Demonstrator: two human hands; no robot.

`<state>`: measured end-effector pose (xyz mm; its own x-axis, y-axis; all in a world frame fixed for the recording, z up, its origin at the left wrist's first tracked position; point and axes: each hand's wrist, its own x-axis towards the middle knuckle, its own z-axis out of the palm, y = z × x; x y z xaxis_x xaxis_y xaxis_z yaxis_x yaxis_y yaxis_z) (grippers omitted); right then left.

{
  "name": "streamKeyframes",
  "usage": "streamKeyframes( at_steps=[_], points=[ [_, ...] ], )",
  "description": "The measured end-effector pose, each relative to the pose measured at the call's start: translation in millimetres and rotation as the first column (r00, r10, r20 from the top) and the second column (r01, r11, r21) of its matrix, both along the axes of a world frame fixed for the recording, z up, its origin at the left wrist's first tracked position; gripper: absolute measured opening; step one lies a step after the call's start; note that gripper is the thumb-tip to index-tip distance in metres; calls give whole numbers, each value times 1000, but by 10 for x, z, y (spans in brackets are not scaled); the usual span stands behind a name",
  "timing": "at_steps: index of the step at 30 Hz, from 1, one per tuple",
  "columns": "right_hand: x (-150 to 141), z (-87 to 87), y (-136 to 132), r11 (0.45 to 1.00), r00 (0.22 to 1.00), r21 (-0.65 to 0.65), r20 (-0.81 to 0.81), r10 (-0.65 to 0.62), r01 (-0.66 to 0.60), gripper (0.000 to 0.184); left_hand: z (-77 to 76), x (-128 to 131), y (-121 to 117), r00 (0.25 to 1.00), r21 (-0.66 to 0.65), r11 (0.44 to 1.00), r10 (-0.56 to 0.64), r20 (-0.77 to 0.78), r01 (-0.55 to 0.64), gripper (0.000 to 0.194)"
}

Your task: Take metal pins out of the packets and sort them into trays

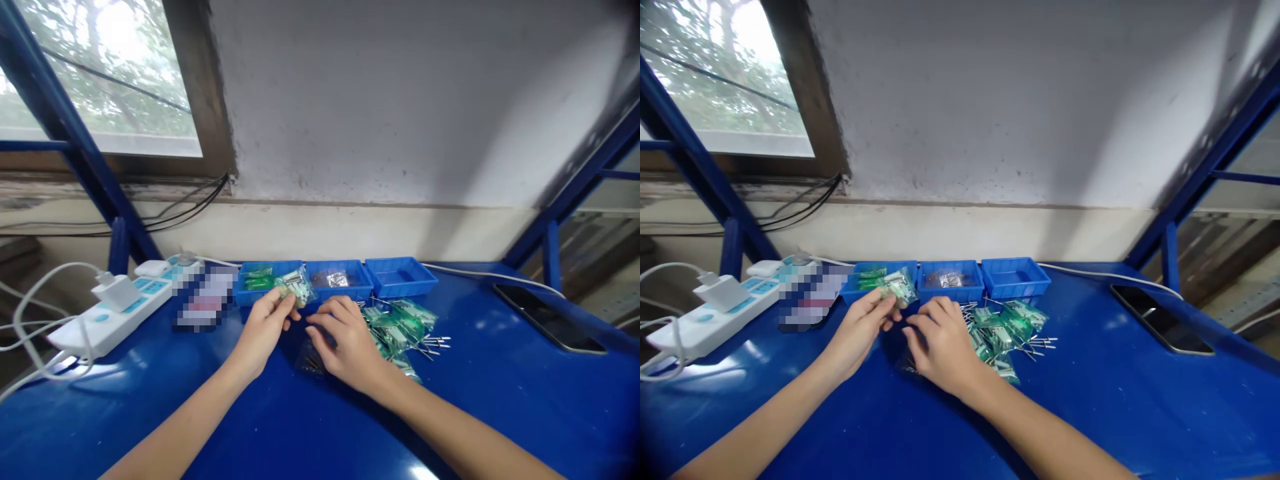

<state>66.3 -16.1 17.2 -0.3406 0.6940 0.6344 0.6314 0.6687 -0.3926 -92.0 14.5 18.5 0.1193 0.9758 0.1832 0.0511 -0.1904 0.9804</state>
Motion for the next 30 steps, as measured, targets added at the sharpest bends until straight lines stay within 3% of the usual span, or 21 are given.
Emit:
streamKeyframes(
  at_steps=[2,4,6,8,12,14,17,19,20,21,23,24,25,28,30],
  points=[
    [15,60,4,957,965,-290,-256,-54,-23,28,3,-31,1,979,202,979,46,-201,-5,17],
    [49,103,9,869,893,-475,-439,-96,-140,39,4,-45,-18,932,408,910,80,-355,77,20],
    [109,98,-5,821,831,-525,-543,-120,-225,43,-3,-46,-42,894,519,838,91,-438,170,31],
    [180,55,-43,800,793,-540,-593,-141,-262,36,-18,-40,-59,865,556,802,104,-490,218,38],
    [262,-25,-111,748,763,-596,-616,-194,-291,21,-57,-11,-80,851,586,776,127,-509,235,40],
    [262,-38,-111,753,757,-593,-621,-204,-284,18,-70,14,-92,877,574,803,148,-457,164,35],
    [261,-40,-87,812,759,-544,-616,-213,-214,12,-74,65,-102,938,380,925,129,-321,3,32],
    [277,-29,-78,872,803,-474,-563,-197,-118,8,-62,103,-100,982,64,998,11,-189,1,33],
    [289,-19,-78,903,834,-425,-521,-180,-71,7,-51,122,-99,991,-132,989,-79,-105,65,37],
    [303,-6,-80,930,863,-367,-479,-158,-34,7,-39,139,-98,986,-310,937,-169,-4,160,44],
    [328,21,-88,967,903,-254,-416,-104,-6,9,-11,163,-102,938,-521,780,-273,214,346,57],
    [339,31,-91,977,914,-211,-399,-77,-9,10,1,169,-107,914,-555,730,-273,299,400,58],
    [347,36,-92,984,920,-179,-388,-56,-15,12,12,171,-113,902,-561,717,-244,355,414,55],
    [358,16,-85,988,933,-149,-359,-20,-36,16,25,153,-130,922,-514,801,-117,369,307,37],
    [359,-11,-77,986,940,-162,-341,-18,-40,19,22,132,-133,946,-447,862,-101,309,238,37]
  ],
)
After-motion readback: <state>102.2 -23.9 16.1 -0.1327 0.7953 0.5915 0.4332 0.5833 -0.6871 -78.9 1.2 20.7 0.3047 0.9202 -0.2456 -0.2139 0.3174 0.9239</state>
